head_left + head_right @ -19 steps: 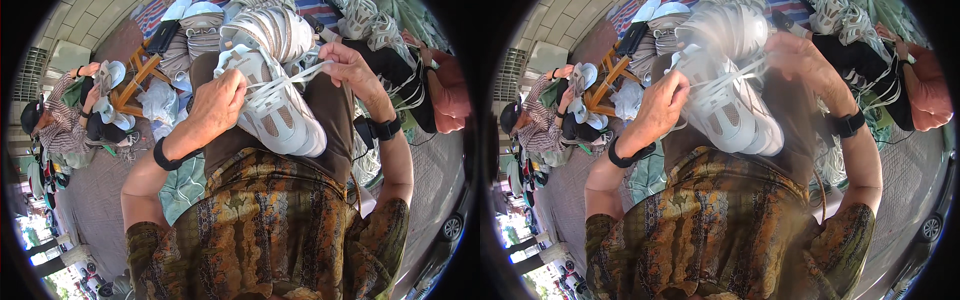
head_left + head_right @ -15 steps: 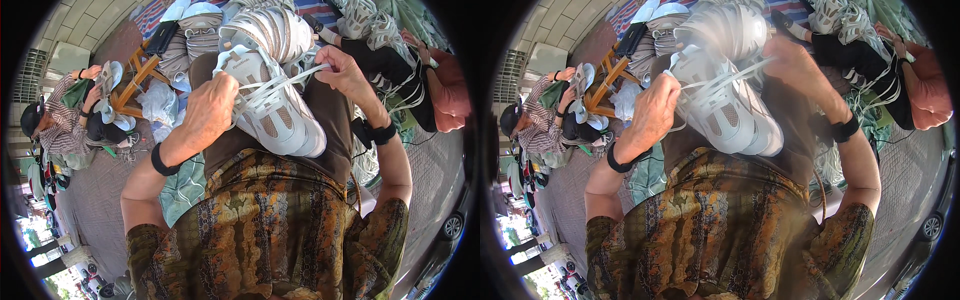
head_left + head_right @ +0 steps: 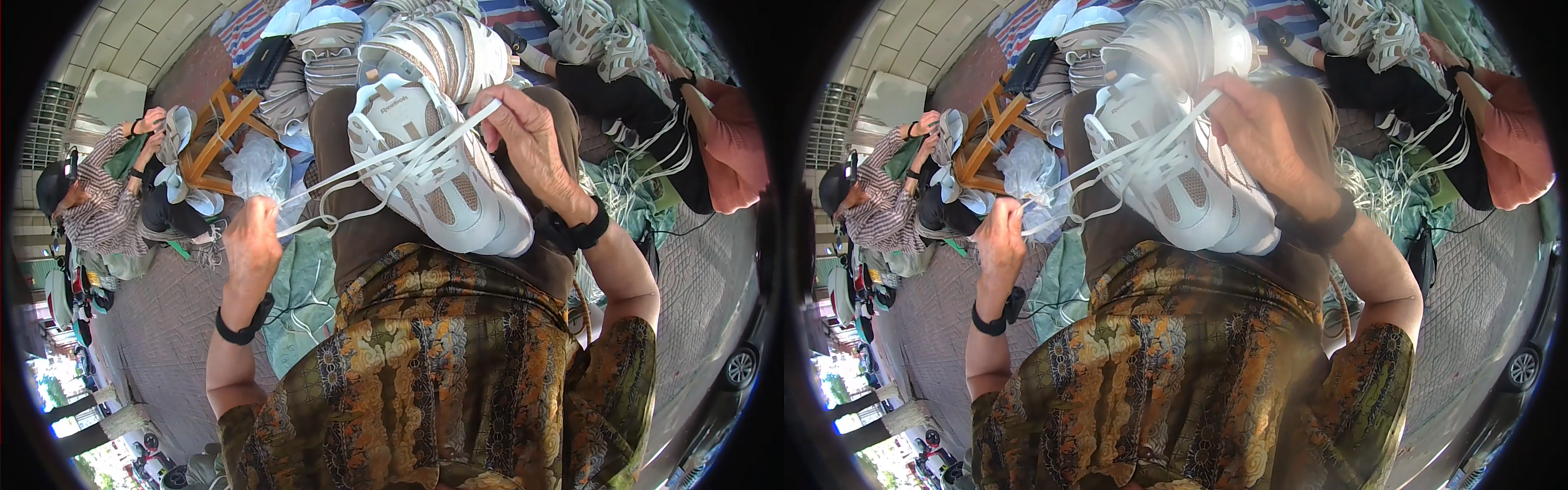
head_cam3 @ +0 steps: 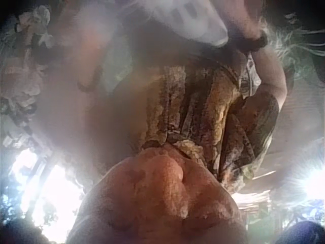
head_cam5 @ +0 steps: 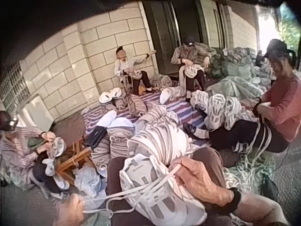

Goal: The person threads white shoelaces through the eyelets of a white sneaker resting on their lap. They pull the laces tight and adjust the tension repeatedly to ensure the lacing is even. The task is performed by hand without tools.

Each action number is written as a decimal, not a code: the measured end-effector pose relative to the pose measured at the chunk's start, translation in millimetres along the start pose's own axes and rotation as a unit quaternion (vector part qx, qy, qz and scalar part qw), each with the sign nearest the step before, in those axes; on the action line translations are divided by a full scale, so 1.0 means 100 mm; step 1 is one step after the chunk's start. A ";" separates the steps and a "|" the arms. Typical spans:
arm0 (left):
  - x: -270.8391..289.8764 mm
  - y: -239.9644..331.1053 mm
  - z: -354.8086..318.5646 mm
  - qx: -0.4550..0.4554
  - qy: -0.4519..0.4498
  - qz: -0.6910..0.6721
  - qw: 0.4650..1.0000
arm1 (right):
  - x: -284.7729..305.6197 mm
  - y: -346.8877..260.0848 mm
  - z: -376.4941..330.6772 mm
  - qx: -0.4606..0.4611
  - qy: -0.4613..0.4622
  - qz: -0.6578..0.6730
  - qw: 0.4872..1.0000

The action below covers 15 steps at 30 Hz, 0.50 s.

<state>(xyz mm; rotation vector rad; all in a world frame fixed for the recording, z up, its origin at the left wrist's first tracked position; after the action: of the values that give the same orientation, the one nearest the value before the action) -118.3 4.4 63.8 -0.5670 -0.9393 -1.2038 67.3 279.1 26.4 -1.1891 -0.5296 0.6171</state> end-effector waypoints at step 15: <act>0.27 -1.46 -1.13 0.182 -0.023 0.154 0.971 | -0.30 0.05 -0.11 0.093 -0.057 -0.199 0.974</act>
<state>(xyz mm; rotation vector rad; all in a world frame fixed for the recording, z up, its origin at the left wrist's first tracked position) -221.0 -142.3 12.9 -0.4259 -1.0397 -0.7200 52.4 251.9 17.0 -0.8417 -0.7668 0.3810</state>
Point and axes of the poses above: each hand's wrist, its own z-axis towards the middle knuckle, its own x-axis out of the back of the hand, y = z × x, the point moved 10 cm from there along z, towards the middle knuckle, and after that the axes turned 8 degrees about y, right-handed, at the moved point
